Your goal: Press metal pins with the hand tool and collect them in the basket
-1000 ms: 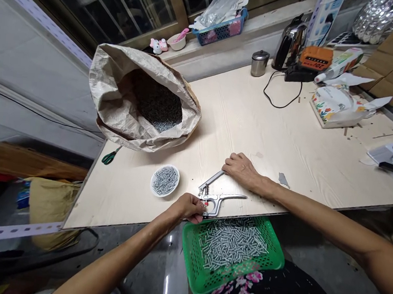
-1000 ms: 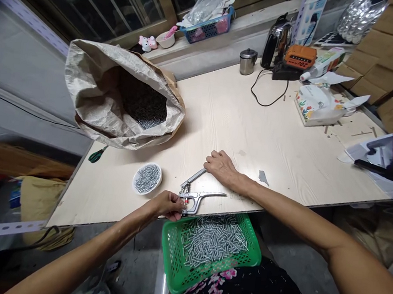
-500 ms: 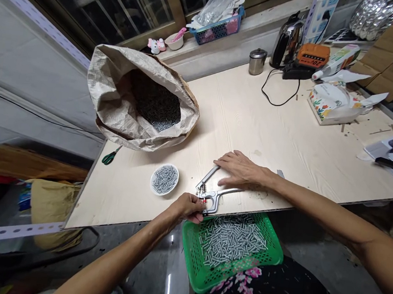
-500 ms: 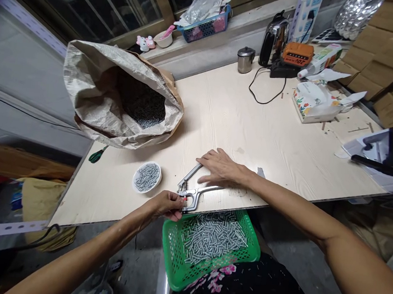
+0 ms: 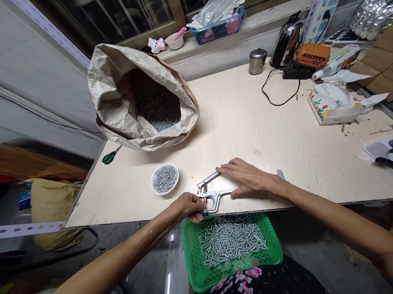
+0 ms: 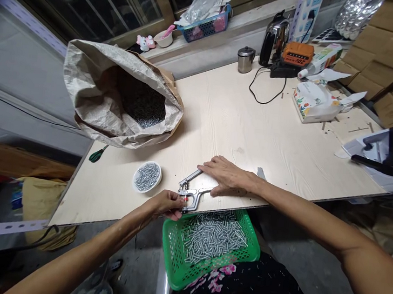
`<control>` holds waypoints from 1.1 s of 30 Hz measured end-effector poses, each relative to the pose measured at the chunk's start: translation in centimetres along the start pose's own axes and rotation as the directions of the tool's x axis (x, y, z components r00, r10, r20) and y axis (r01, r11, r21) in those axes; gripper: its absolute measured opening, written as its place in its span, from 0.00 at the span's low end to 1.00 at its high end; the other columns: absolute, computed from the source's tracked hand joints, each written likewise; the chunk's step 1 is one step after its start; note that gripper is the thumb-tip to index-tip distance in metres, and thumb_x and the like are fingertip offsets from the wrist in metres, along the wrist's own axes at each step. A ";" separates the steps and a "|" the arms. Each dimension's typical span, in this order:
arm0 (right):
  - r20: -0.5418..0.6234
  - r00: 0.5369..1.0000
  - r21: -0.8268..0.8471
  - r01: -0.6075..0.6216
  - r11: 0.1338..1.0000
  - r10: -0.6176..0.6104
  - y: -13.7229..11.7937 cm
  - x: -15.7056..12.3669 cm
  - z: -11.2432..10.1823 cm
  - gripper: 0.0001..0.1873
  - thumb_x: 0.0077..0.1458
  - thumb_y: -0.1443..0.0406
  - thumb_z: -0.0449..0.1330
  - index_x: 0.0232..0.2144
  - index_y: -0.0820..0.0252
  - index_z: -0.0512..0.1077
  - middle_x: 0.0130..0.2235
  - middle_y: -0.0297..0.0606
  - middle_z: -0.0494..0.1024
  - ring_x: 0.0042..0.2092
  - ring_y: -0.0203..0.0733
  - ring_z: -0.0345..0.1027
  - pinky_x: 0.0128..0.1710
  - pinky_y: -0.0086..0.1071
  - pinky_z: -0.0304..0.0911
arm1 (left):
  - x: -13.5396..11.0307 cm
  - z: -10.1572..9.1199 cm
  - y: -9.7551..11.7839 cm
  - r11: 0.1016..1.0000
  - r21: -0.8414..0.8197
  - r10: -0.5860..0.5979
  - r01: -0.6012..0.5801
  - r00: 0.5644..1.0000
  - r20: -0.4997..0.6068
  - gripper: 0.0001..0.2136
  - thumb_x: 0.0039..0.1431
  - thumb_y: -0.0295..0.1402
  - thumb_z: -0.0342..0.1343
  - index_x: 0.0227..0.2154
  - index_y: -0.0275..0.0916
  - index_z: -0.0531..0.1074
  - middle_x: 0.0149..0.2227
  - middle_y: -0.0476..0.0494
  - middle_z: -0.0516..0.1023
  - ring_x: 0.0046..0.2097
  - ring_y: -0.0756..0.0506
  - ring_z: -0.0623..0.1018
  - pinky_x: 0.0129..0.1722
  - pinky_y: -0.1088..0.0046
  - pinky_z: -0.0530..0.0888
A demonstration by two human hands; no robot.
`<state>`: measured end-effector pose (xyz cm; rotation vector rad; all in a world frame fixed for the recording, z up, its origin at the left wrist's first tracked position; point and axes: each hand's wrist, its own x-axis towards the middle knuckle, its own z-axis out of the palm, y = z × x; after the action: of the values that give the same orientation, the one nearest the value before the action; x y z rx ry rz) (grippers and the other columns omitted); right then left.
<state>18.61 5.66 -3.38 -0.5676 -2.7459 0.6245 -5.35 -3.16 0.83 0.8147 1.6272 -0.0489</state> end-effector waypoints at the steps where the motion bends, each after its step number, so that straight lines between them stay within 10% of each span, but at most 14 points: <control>1: -0.009 1.000 0.016 -0.001 1.000 0.001 -0.1 -0.1 -0.1 0.46 0.46 0.52 0.67 0.62 0.61 0.55 0.54 0.48 0.68 0.51 0.53 0.57 0.51 0.47 0.56 | -0.1 0.0 0.0 0.999 0.036 0.005 -0.005 1.000 -0.002 0.14 0.48 0.41 0.64 0.22 0.35 0.70 0.18 0.49 0.75 0.23 0.50 0.75 0.28 0.74 0.73; 5: -0.029 0.999 0.112 -0.037 0.993 0.041 -0.9 -0.6 -0.2 0.43 0.48 0.58 0.67 0.62 0.58 0.54 0.55 0.46 0.67 0.50 0.51 0.56 0.49 0.45 0.58 | -0.9 0.8 0.3 0.915 0.394 0.170 -0.087 0.969 -0.180 0.13 0.55 0.39 0.57 0.23 0.34 0.72 0.23 0.44 0.76 0.28 0.46 0.77 0.31 0.70 0.72; 8: -0.037 0.996 0.154 -0.074 0.985 0.081 -1.4 -0.8 0.0 0.44 0.48 0.61 0.67 0.63 0.56 0.52 0.54 0.45 0.67 0.50 0.50 0.57 0.49 0.45 0.60 | -0.8 2.1 1.1 0.659 0.708 0.603 -0.254 0.742 -0.295 0.10 0.58 0.37 0.55 0.33 0.36 0.74 0.38 0.38 0.76 0.40 0.42 0.76 0.38 0.64 0.72; 10: -0.045 0.991 0.159 -0.118 0.980 0.126 -1.4 -0.8 0.3 0.46 0.46 0.61 0.68 0.63 0.57 0.51 0.53 0.47 0.67 0.50 0.50 0.58 0.48 0.45 0.60 | 0.1 2.9 2.0 0.457 0.812 0.797 -0.363 0.572 -0.194 0.16 0.56 0.37 0.58 0.46 0.37 0.70 0.50 0.35 0.72 0.50 0.38 0.71 0.45 0.59 0.71; 12: -0.045 0.986 0.155 -0.152 0.976 0.161 -1.3 -1.0 0.5 0.49 0.43 0.59 0.70 0.63 0.59 0.51 0.52 0.48 0.67 0.52 0.52 0.58 0.48 0.46 0.61 | 1.4 3.4 2.9 0.301 0.836 0.871 -0.458 0.489 -0.045 0.26 0.53 0.37 0.60 0.54 0.39 0.62 0.56 0.35 0.66 0.55 0.38 0.67 0.50 0.57 0.69; 19: -0.039 0.972 0.050 -0.230 0.972 0.232 -1.2 -2.8 -0.2 0.35 0.45 0.56 0.68 0.53 0.59 0.62 0.48 0.46 0.67 0.48 0.50 0.60 0.45 0.45 0.62 | 3.1 3.1 4.6 0.125 0.888 0.841 -0.443 0.521 0.141 0.28 0.54 0.36 0.61 0.55 0.35 0.59 0.48 0.37 0.70 0.47 0.40 0.68 0.48 0.60 0.68; 25: -0.085 0.972 -0.058 -0.224 0.973 0.219 -1.4 -1.5 0.9 0.05 0.59 0.64 0.56 0.36 0.60 0.69 0.37 0.41 0.70 0.41 0.45 0.61 0.41 0.40 0.62 | 2.9 3.9 4.5 0.160 0.911 0.833 -0.379 0.547 0.081 0.07 0.62 0.32 0.52 0.41 0.36 0.69 0.39 0.42 0.72 0.43 0.42 0.69 0.42 0.65 0.69; 33: -0.078 0.975 0.064 -0.202 0.977 0.207 -0.6 -1.1 0.8 0.16 0.57 0.59 0.59 0.47 0.59 0.68 0.45 0.45 0.71 0.47 0.47 0.63 0.45 0.43 0.62 | 3.5 4.0 3.6 0.281 0.863 0.878 -0.420 0.476 -0.054 0.11 0.61 0.33 0.53 0.45 0.36 0.68 0.43 0.38 0.73 0.48 0.40 0.70 0.45 0.60 0.70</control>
<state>19.11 4.47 -3.97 -0.8512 -2.6033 0.7038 -0.09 -0.64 -1.78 2.4167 1.5635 0.1528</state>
